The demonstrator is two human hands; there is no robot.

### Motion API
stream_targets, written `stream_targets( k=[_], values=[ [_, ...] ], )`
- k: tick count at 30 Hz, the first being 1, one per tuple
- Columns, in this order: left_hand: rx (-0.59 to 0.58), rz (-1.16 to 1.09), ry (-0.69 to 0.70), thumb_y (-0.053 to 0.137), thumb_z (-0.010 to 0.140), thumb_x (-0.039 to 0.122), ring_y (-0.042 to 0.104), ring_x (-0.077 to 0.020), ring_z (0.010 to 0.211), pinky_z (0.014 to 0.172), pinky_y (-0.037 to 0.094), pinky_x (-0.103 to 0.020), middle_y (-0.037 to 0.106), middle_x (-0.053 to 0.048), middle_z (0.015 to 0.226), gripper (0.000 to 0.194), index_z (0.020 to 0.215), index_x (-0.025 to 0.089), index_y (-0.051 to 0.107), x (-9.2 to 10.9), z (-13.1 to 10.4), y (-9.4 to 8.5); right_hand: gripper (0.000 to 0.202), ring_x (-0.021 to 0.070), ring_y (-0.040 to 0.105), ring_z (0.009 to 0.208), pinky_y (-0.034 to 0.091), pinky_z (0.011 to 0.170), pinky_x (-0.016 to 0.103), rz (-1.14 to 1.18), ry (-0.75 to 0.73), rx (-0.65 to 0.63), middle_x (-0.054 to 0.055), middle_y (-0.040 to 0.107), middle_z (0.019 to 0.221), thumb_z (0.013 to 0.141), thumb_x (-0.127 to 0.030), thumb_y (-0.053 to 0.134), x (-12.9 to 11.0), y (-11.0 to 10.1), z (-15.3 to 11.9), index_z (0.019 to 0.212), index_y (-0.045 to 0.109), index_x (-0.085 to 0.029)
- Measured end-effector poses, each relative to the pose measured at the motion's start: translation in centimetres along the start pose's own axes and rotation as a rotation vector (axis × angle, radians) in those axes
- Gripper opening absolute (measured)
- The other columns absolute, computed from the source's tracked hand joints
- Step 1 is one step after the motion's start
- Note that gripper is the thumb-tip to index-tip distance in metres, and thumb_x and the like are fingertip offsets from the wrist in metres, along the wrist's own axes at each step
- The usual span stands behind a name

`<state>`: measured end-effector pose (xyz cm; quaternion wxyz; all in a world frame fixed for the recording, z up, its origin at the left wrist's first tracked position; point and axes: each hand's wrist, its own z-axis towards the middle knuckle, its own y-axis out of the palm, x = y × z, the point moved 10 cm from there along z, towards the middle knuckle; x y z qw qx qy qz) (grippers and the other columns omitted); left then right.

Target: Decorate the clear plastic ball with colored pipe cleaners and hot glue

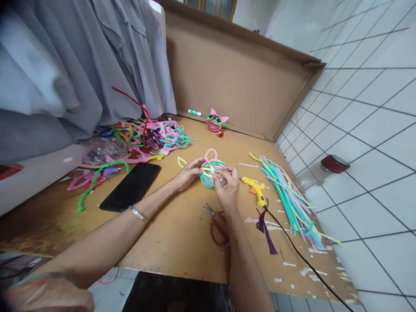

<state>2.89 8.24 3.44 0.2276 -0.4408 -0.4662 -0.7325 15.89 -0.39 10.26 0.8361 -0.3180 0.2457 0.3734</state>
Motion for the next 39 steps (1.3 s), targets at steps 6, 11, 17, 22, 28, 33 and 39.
stream_targets(
  k=[6,11,17,22,28,33,39],
  values=[
    [0.076,0.039,0.029,0.065,0.057,0.019,0.059,-0.0159,0.087,0.078,0.045,-0.027,0.067,0.000,0.101,0.026,0.083,0.020,0.061,0.2,-0.3,-0.2,0.011,0.0195,0.059,0.086,0.054,0.074,0.035,-0.039,-0.074,-0.021,0.006,0.057,0.095,0.083,-0.026,0.062,-0.7,0.2,-0.2,0.083,0.073,-0.023],
    [0.108,0.085,0.046,0.061,0.057,0.021,0.056,-0.0242,0.116,0.095,0.042,-0.032,0.064,-0.005,0.124,0.020,0.075,0.017,0.069,0.1,-0.3,-0.5,0.011,0.0211,0.060,0.090,0.054,0.077,0.037,-0.032,-0.094,-0.043,0.007,0.056,0.098,0.083,-0.024,0.061,-0.8,0.5,-0.2,0.081,0.072,-0.022],
    [0.105,0.138,0.120,0.073,0.069,0.037,0.051,-0.0257,0.125,0.104,0.037,-0.034,0.064,-0.007,0.121,0.021,0.076,0.018,0.067,0.6,-0.6,0.1,0.009,0.0213,0.060,0.090,0.054,0.077,0.037,-0.058,-0.107,-0.035,0.007,0.056,0.097,0.083,-0.025,0.061,-1.1,0.4,-0.1,0.080,0.070,-0.022],
    [0.130,0.165,0.158,0.078,0.062,0.029,0.058,-0.0193,0.103,0.091,0.044,-0.030,0.064,-0.003,0.109,0.032,0.083,0.019,0.056,0.9,-1.1,0.6,0.009,0.0206,0.062,0.089,0.054,0.076,0.035,-0.161,-0.178,-0.073,0.007,0.058,0.097,0.086,-0.022,0.058,-2.4,0.7,-0.4,0.087,0.066,-0.022],
    [0.146,0.151,0.201,0.081,0.056,0.023,0.059,-0.0199,0.109,0.098,0.045,-0.032,0.063,-0.005,0.115,0.059,0.108,0.020,0.053,0.9,-0.8,0.3,0.018,0.0207,0.063,0.089,0.052,0.078,0.032,-0.333,-0.290,-0.065,0.009,0.065,0.095,0.095,-0.021,0.048,-3.8,0.6,-0.6,0.099,0.065,-0.020],
    [0.069,0.244,0.116,0.080,0.060,0.028,0.061,-0.0273,0.115,0.103,0.046,-0.038,0.066,-0.010,0.123,0.069,0.124,0.014,0.058,0.4,-0.8,1.1,0.025,0.0171,0.062,0.076,0.045,0.065,0.027,-0.595,-0.383,-0.083,0.008,0.067,0.092,0.100,-0.022,0.044,-4.6,1.2,-1.1,0.093,0.068,-0.019],
    [0.086,0.381,0.149,0.077,0.061,0.020,0.062,-0.0251,0.115,0.104,0.046,-0.037,0.066,-0.010,0.128,0.070,0.128,0.015,0.059,0.7,-1.2,1.5,0.028,0.0149,0.051,0.059,0.032,0.055,0.028,-0.868,-0.459,-0.059,0.006,0.062,0.077,0.098,-0.019,0.044,-5.7,1.5,-1.4,0.078,0.064,-0.018]
  ],
)
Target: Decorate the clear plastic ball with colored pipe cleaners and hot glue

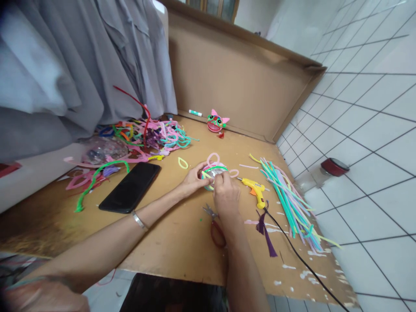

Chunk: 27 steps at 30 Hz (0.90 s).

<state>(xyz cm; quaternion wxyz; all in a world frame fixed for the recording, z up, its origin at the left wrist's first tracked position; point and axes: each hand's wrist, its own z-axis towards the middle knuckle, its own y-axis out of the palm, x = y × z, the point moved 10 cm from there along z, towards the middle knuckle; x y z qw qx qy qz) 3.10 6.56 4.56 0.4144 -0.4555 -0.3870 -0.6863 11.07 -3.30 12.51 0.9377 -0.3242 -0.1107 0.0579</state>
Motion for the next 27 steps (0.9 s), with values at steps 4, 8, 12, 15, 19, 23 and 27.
stream_targets(
  k=[4,8,12,15,19,23,27],
  values=[
    [-0.001,0.023,0.010,0.076,0.061,0.019,0.062,-0.0241,0.114,0.105,0.047,-0.038,0.067,-0.009,0.125,0.069,0.127,0.015,0.059,-0.3,0.1,0.1,0.028,0.0151,0.049,0.058,0.031,0.055,0.028,-0.020,-0.019,-0.028,0.006,0.059,0.077,0.097,-0.018,0.042,-0.3,0.4,0.0,0.076,0.061,-0.017],
    [0.005,0.045,0.010,0.076,0.060,0.018,0.063,-0.0238,0.112,0.104,0.048,-0.038,0.067,-0.009,0.123,0.069,0.127,0.015,0.059,-0.5,0.2,0.1,0.028,0.0152,0.048,0.059,0.032,0.056,0.028,0.009,-0.031,-0.034,0.006,0.058,0.078,0.097,-0.017,0.041,-0.3,0.7,-0.1,0.075,0.058,-0.018],
    [0.007,0.068,0.014,0.075,0.060,0.017,0.063,-0.0240,0.113,0.104,0.047,-0.037,0.067,-0.009,0.123,0.069,0.127,0.016,0.060,-0.5,0.3,0.2,0.028,0.0150,0.046,0.059,0.031,0.056,0.028,0.056,-0.049,-0.011,0.005,0.056,0.076,0.097,-0.018,0.042,-0.1,0.7,-0.1,0.074,0.056,-0.019],
    [0.019,0.078,0.026,0.075,0.060,0.017,0.062,-0.0247,0.116,0.105,0.047,-0.038,0.065,-0.009,0.128,0.067,0.125,0.017,0.061,-0.4,0.4,0.1,0.028,0.0158,0.047,0.060,0.033,0.056,0.028,0.077,-0.056,0.022,0.005,0.055,0.075,0.098,-0.019,0.041,0.0,0.6,-0.1,0.075,0.056,-0.019],
    [0.013,0.087,0.036,0.075,0.060,0.017,0.061,-0.0252,0.118,0.107,0.046,-0.038,0.065,-0.010,0.128,0.067,0.126,0.016,0.061,-0.1,0.3,0.2,0.027,0.0177,0.050,0.064,0.037,0.058,0.028,0.122,-0.049,0.056,0.005,0.055,0.075,0.098,-0.019,0.040,0.3,0.4,-0.2,0.077,0.057,-0.019],
    [0.018,0.094,0.033,0.072,0.061,0.016,0.061,-0.0249,0.118,0.107,0.046,-0.038,0.065,-0.009,0.127,0.066,0.126,0.016,0.060,0.1,0.2,0.0,0.024,0.0190,0.056,0.074,0.044,0.065,0.029,0.288,0.032,0.021,0.007,0.059,0.083,0.098,-0.019,0.039,1.2,0.9,-0.2,0.084,0.059,-0.020],
    [0.014,0.112,0.011,0.072,0.060,0.016,0.061,-0.0248,0.117,0.107,0.046,-0.038,0.064,-0.010,0.129,0.067,0.126,0.015,0.061,0.2,0.2,0.0,0.024,0.0205,0.057,0.080,0.047,0.070,0.031,0.382,0.106,0.003,0.007,0.058,0.087,0.099,-0.019,0.038,1.9,1.5,-0.4,0.090,0.060,-0.020]
  ],
)
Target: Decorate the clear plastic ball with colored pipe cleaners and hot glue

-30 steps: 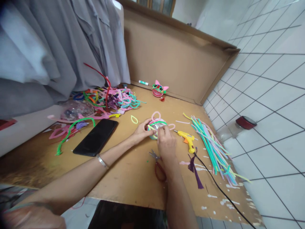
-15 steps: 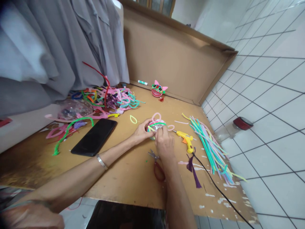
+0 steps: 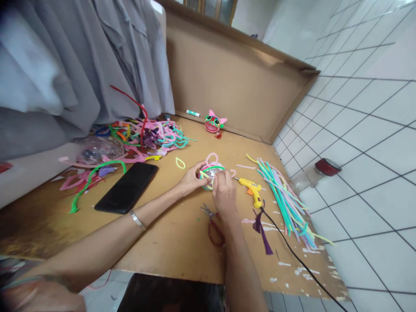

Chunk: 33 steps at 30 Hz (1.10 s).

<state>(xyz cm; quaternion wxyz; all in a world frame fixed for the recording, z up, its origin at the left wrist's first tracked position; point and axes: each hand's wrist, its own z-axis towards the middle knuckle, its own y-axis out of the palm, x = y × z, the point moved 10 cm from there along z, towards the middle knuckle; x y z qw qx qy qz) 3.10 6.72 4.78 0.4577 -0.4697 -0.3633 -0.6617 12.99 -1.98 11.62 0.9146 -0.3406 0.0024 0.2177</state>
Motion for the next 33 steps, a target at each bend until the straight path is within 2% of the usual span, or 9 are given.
stream_targets(
  k=[7,12,19,23,26,28,30,33],
  values=[
    [-0.002,0.023,0.014,0.070,0.059,0.017,0.060,-0.0254,0.119,0.108,0.044,-0.038,0.061,-0.010,0.133,0.066,0.125,0.016,0.062,0.7,0.0,0.2,0.027,0.0216,0.053,0.077,0.043,0.067,0.032,-0.089,0.031,0.020,0.008,0.056,0.086,0.098,-0.017,0.032,0.3,0.7,-0.4,0.091,0.057,-0.018],
    [0.000,0.044,0.059,0.072,0.057,0.017,0.058,-0.0270,0.121,0.109,0.043,-0.038,0.060,-0.010,0.131,0.063,0.120,0.017,0.064,0.8,-0.1,0.6,0.024,0.0201,0.052,0.072,0.037,0.063,0.030,-0.203,0.109,0.054,0.007,0.057,0.083,0.100,-0.020,0.034,1.2,0.8,-0.6,0.088,0.055,-0.020],
    [0.007,0.081,0.038,0.070,0.062,0.019,0.059,-0.0258,0.119,0.107,0.045,-0.038,0.060,-0.010,0.130,0.063,0.124,0.016,0.062,0.6,0.0,0.2,0.024,0.0191,0.053,0.076,0.040,0.068,0.030,0.006,0.249,0.134,0.004,0.056,0.083,0.102,-0.026,0.029,1.8,0.0,-0.5,0.086,0.047,-0.024],
    [0.028,0.061,-0.006,0.070,0.062,0.020,0.060,-0.0257,0.118,0.108,0.044,-0.039,0.062,-0.011,0.129,0.064,0.125,0.014,0.062,0.1,0.2,-0.3,0.027,0.0186,0.050,0.070,0.038,0.065,0.030,-0.034,0.291,0.177,0.001,0.051,0.074,0.100,-0.023,0.028,2.5,-0.8,-0.6,0.078,0.043,-0.025],
    [0.036,-0.010,-0.017,0.071,0.062,0.021,0.062,-0.0258,0.116,0.106,0.046,-0.040,0.065,-0.011,0.127,0.065,0.126,0.014,0.062,-0.3,0.3,-0.5,0.027,0.0173,0.049,0.066,0.039,0.063,0.029,-0.048,0.289,0.188,0.000,0.049,0.070,0.099,-0.024,0.035,2.8,-1.4,-0.5,0.073,0.042,-0.025],
    [0.037,-0.066,-0.029,0.072,0.061,0.021,0.063,-0.0254,0.113,0.104,0.048,-0.039,0.067,-0.010,0.125,0.066,0.126,0.014,0.062,-0.6,0.4,-0.6,0.021,0.0176,0.053,0.071,0.043,0.066,0.029,0.009,0.277,0.198,0.002,0.054,0.077,0.097,-0.025,0.041,2.9,-1.8,-0.4,0.077,0.047,-0.024],
    [0.040,-0.108,-0.045,0.072,0.061,0.022,0.064,-0.0249,0.111,0.102,0.049,-0.038,0.068,-0.009,0.124,0.067,0.126,0.015,0.061,-0.8,0.4,-0.7,0.013,0.0190,0.057,0.080,0.048,0.072,0.031,0.069,0.265,0.211,0.006,0.059,0.090,0.095,-0.024,0.044,2.8,-2.1,-0.3,0.090,0.055,-0.021],
    [0.049,-0.148,-0.064,0.071,0.061,0.024,0.065,-0.0247,0.109,0.100,0.049,-0.037,0.069,-0.009,0.123,0.067,0.127,0.013,0.061,-1.0,0.5,-0.9,0.020,0.0202,0.061,0.084,0.051,0.077,0.035,0.120,0.255,0.190,0.010,0.061,0.098,0.092,-0.022,0.046,2.5,-2.0,-0.1,0.103,0.062,-0.019]
  ],
)
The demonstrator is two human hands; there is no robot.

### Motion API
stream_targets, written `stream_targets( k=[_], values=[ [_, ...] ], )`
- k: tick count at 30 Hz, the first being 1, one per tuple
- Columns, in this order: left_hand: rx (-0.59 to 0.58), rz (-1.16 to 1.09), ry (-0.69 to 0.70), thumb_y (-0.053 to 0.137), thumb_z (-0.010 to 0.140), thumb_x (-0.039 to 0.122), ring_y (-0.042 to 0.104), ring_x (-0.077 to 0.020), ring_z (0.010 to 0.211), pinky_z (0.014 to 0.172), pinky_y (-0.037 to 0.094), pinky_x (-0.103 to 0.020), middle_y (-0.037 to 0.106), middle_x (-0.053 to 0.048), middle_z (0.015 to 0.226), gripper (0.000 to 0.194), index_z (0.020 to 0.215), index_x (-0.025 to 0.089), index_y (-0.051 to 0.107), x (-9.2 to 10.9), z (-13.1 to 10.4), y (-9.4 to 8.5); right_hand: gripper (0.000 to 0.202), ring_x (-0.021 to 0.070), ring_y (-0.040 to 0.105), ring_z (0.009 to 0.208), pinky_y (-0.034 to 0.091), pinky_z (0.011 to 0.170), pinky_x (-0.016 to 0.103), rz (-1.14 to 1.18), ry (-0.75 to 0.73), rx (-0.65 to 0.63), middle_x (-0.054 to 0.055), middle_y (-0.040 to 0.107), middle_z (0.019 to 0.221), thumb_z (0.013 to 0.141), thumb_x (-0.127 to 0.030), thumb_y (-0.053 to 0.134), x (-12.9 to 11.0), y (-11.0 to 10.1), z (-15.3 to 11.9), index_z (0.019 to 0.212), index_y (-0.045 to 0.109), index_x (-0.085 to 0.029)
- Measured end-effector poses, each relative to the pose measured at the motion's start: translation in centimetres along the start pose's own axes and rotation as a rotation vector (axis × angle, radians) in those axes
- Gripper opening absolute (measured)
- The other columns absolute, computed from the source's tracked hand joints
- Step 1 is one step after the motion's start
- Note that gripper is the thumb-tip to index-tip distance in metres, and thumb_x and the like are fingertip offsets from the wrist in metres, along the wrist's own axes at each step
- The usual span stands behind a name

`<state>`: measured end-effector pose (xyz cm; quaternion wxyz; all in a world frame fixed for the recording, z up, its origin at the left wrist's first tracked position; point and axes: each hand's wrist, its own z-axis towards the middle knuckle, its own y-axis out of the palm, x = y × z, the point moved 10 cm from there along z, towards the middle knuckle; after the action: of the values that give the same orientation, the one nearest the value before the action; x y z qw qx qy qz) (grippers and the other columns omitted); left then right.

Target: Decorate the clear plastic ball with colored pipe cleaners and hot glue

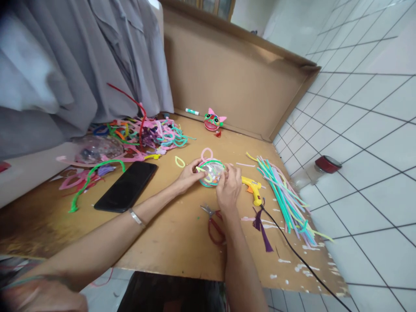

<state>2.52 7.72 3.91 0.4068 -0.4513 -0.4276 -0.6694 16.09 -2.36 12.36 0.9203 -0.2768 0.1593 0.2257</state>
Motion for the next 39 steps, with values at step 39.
stream_targets(
  k=[39],
  values=[
    [-0.174,-0.132,-0.026,0.090,0.055,0.034,0.062,-0.0299,0.121,0.109,0.045,-0.044,0.064,-0.017,0.134,0.085,0.131,0.012,0.058,-1.2,0.7,0.4,0.010,0.0125,0.043,0.054,0.037,0.055,0.026,0.430,0.454,-0.192,-0.005,0.049,0.055,0.064,-0.031,0.052,6.0,3.3,0.9,0.060,0.049,-0.022]
  ],
)
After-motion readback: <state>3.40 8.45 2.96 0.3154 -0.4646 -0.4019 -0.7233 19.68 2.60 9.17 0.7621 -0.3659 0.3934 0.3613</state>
